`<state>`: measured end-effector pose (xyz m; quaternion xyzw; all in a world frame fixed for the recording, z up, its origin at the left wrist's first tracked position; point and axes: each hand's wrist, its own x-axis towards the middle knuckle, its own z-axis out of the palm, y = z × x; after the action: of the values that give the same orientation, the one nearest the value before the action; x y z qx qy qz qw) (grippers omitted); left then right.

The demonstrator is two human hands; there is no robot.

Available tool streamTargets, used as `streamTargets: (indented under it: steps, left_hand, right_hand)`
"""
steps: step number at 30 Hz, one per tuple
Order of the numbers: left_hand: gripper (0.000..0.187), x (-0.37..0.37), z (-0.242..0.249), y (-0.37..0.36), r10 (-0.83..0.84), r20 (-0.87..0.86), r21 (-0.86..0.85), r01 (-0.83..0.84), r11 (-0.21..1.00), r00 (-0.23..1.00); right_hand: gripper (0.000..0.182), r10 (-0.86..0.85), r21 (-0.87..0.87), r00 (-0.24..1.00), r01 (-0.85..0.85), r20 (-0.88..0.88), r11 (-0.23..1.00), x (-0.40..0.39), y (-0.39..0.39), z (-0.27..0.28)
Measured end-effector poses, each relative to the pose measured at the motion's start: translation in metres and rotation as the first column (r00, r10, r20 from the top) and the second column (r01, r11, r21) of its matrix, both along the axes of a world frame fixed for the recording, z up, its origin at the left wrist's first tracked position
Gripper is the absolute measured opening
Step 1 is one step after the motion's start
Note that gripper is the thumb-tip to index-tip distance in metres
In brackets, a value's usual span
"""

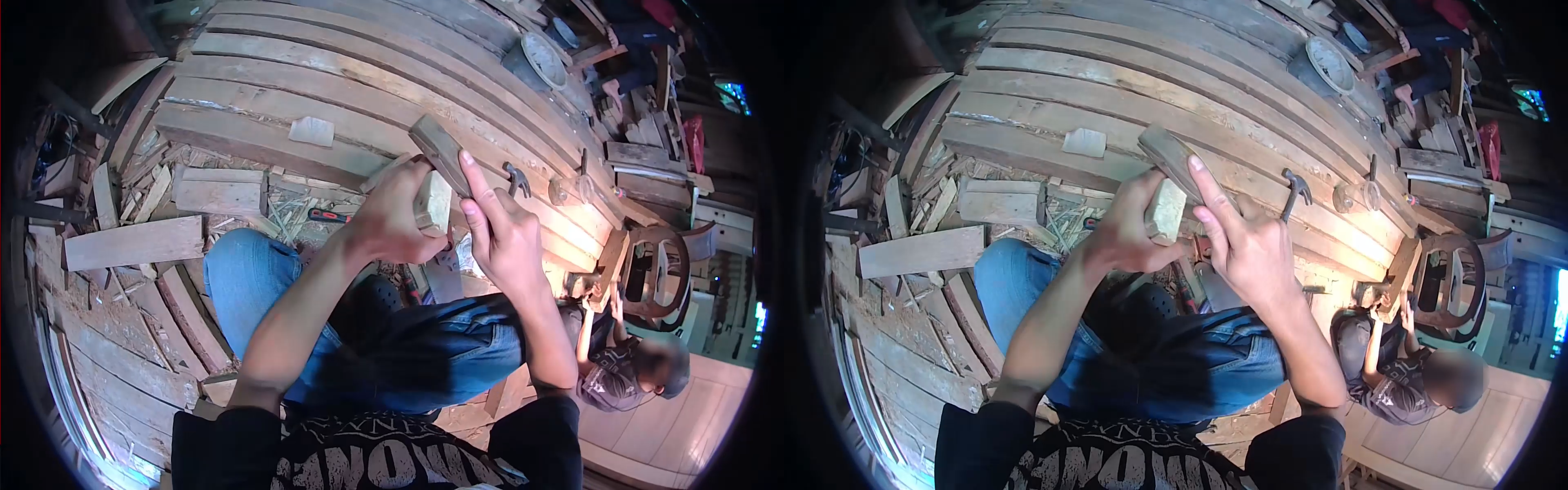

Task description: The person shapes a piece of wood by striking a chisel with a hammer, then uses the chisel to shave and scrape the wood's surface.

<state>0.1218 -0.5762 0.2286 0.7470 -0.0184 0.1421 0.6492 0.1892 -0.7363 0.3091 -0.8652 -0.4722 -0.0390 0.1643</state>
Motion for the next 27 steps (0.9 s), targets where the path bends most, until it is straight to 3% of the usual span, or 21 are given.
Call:
streamTargets:
  steps: [2, 7, 10, 14, 16, 20, 23, 25, 27]
  left_hand:
    - [0.079, -0.001, -0.014, -0.003, -0.004, 0.009, 0.014, 0.004, 1.0, 1.0]
    - [0.079, -0.005, -0.023, -0.009, 0.131, 0.259, 0.126, -0.168, 0.978, 0.957]
    - [0.074, -0.005, -0.014, -0.007, 0.073, 0.236, 0.078, -0.094, 0.992, 0.969]
    - [0.068, -0.003, -0.01, -0.007, 0.012, 0.242, -0.013, -0.009, 1.0, 0.97]
    - [0.06, -0.004, -0.005, -0.005, 0.082, 0.339, 0.109, -0.125, 0.986, 0.937]
    - [0.059, -0.008, 0.007, 0.0, 0.019, 0.264, 0.096, -0.046, 0.994, 0.964]
    - [0.057, -0.013, 0.008, 0.002, -0.048, 0.327, 0.101, 0.016, 0.995, 0.944]
    - [0.055, -0.022, 0.011, 0.001, -0.01, 0.403, 0.151, -0.056, 0.987, 0.915]
    - [0.062, -0.021, 0.017, 0.004, -0.048, 0.375, 0.153, -0.011, 0.988, 0.926]
  right_hand:
    - [0.048, 0.016, 0.085, 0.998, -0.011, -0.059, 0.996, 0.0, 0.0, -0.004]
    - [0.049, 0.057, 0.209, 0.971, -0.007, -0.231, 0.978, -0.002, -0.002, -0.002]
    - [0.049, 0.033, 0.196, 0.961, 0.022, -0.275, 0.98, -0.004, -0.006, -0.003]
    - [0.048, 0.046, 0.231, 0.967, 0.013, -0.25, 0.973, -0.005, -0.007, -0.007]
    - [0.047, 0.088, 0.287, 0.975, -0.027, -0.204, 0.957, -0.004, -0.008, -0.009]
    - [0.044, 0.108, 0.319, 0.976, -0.043, -0.188, 0.947, -0.005, -0.008, -0.001]
    - [0.043, 0.094, 0.282, 0.98, -0.042, -0.175, 0.959, -0.006, -0.009, 0.005]
    - [0.042, 0.158, 0.331, 0.984, -0.121, -0.086, 0.936, -0.005, -0.008, 0.004]
    - [0.043, 0.138, 0.298, 0.986, -0.106, -0.09, 0.949, -0.009, -0.009, 0.011]
